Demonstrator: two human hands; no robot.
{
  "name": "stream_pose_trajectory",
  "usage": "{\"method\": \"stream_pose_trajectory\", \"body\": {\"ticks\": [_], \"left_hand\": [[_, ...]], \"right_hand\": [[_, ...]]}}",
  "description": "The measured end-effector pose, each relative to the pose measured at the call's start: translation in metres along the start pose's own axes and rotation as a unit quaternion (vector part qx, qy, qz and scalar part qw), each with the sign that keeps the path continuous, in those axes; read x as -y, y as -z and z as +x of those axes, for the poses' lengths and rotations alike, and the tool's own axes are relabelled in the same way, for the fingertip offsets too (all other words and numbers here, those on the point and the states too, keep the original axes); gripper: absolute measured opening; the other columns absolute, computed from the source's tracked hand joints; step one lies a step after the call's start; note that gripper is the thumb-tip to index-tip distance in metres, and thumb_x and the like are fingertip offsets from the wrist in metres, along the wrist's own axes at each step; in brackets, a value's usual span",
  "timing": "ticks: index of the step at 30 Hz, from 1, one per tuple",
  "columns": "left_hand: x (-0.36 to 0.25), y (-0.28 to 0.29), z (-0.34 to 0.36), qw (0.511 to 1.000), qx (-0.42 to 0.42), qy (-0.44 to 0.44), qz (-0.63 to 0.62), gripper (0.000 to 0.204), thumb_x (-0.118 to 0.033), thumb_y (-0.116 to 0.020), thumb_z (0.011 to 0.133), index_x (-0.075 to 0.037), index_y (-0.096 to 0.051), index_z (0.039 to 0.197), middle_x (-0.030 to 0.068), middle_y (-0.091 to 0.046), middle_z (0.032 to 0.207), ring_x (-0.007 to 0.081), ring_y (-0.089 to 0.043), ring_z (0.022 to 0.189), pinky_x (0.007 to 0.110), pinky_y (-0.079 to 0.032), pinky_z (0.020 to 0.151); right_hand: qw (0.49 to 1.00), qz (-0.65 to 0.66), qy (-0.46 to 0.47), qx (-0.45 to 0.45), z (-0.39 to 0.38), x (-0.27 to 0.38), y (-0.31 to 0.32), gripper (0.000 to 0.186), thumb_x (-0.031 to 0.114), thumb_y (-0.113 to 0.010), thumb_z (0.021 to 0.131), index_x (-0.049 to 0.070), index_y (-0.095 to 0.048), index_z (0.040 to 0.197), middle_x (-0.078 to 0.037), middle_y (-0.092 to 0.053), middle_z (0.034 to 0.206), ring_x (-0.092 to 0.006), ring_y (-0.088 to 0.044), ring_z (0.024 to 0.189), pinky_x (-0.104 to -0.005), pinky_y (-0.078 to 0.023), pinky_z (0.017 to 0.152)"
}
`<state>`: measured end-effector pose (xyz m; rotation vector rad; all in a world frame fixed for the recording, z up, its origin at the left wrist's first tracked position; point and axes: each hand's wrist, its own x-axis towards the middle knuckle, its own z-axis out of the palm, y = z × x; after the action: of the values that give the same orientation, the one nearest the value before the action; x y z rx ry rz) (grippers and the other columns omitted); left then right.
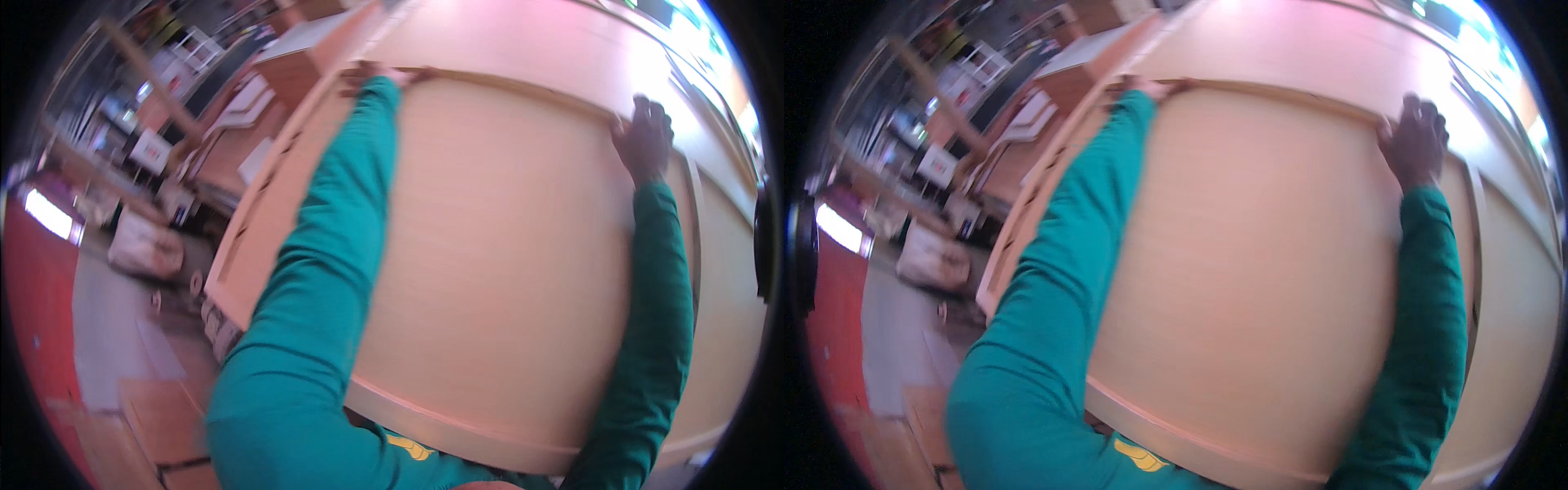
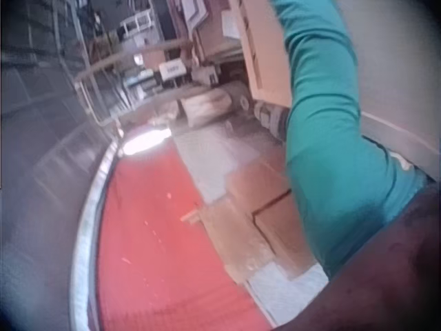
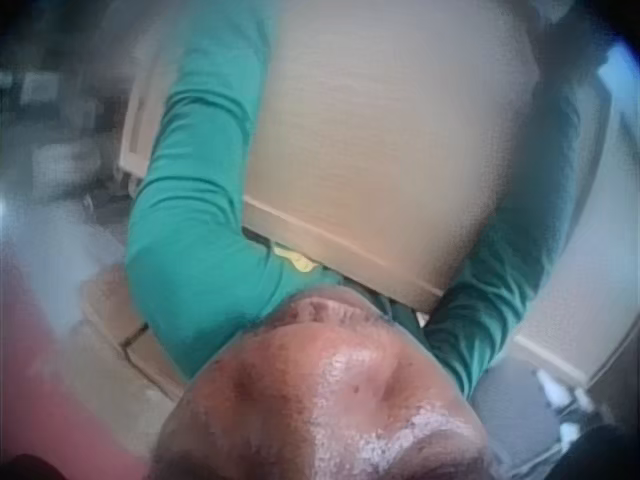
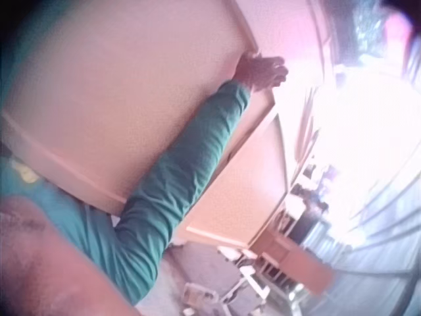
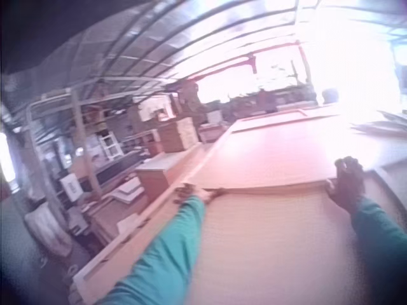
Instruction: The person applies a thin strip of wood veneer to the edge of a large curved wooden panel. They measure, cut, and fit the veneer strip along the panel's edge, then press it into place.
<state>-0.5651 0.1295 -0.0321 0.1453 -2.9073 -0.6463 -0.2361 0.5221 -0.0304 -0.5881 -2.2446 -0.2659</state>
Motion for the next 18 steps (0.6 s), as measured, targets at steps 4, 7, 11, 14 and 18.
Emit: {"method": "stream_pose_trajectory", "body": {"ticks": [4, 7, 11, 14, 18], "left_hand": [[-0.006, -0.008, -0.015, 1.000, 0.002, 0.020, -0.019, 0.203, -0.100, -0.091, 0.031, 0.001, 0.003, 0.180, 0.0442, -0.002, 0.181, 0.0535, 0.001, 0.173, 0.076, 0.001, 0.134], [-0.014, -0.002, -0.021, 0.999, 0.026, 0.016, -0.030, 0.204, -0.100, -0.090, 0.030, 0.002, 0.004, 0.179, 0.0468, -0.002, 0.179, 0.0550, 0.001, 0.172, 0.079, 0.003, 0.132], [-0.030, -0.010, -0.020, 0.999, 0.031, 0.010, -0.030, 0.205, -0.100, -0.090, 0.029, 0.002, 0.005, 0.179, 0.0450, -0.006, 0.180, 0.0550, -0.001, 0.172, 0.077, 0.004, 0.133], [0.009, -0.020, 0.003, 0.994, -0.055, 0.031, -0.084, 0.208, -0.102, -0.088, 0.025, 0.000, 0.007, 0.179, 0.0430, 0.002, 0.181, 0.0526, 0.006, 0.172, 0.073, 0.004, 0.136], [-0.023, -0.048, 0.004, 1.000, 0.011, -0.021, -0.006, 0.197, -0.109, -0.080, 0.029, -0.004, -0.009, 0.181, 0.0350, -0.009, 0.184, 0.0522, -0.002, 0.172, 0.075, -0.004, 0.135]], "right_hand": [[0.988, 0.098, 0.109, 0.046, 0.003, 0.063, -0.008, 0.046, 0.033, -0.085, 0.098, 0.012, -0.068, 0.135, -0.013, -0.068, 0.132, -0.0377, -0.063, 0.127, -0.0540, -0.051, 0.109], [0.987, 0.095, 0.110, 0.064, 0.013, 0.091, -0.015, 0.049, 0.041, -0.087, 0.095, 0.013, -0.071, 0.132, -0.013, -0.070, 0.128, -0.0377, -0.064, 0.124, -0.0541, -0.052, 0.108], [0.986, 0.093, 0.133, 0.050, 0.022, 0.110, -0.034, 0.051, 0.048, -0.086, 0.095, 0.015, -0.072, 0.132, -0.012, -0.071, 0.127, -0.0371, -0.063, 0.127, -0.0546, -0.050, 0.111], [0.973, 0.171, 0.144, 0.050, 0.031, 0.177, -0.026, 0.035, 0.036, -0.086, 0.095, 0.014, -0.077, 0.121, -0.011, -0.072, 0.125, -0.0339, -0.064, 0.131, -0.0496, -0.050, 0.114], [0.974, 0.119, 0.171, 0.085, 0.038, 0.164, -0.048, 0.030, 0.036, -0.079, 0.100, 0.015, -0.077, 0.121, -0.007, -0.074, 0.127, -0.0304, -0.067, 0.127, -0.0472, -0.057, 0.110]]}}
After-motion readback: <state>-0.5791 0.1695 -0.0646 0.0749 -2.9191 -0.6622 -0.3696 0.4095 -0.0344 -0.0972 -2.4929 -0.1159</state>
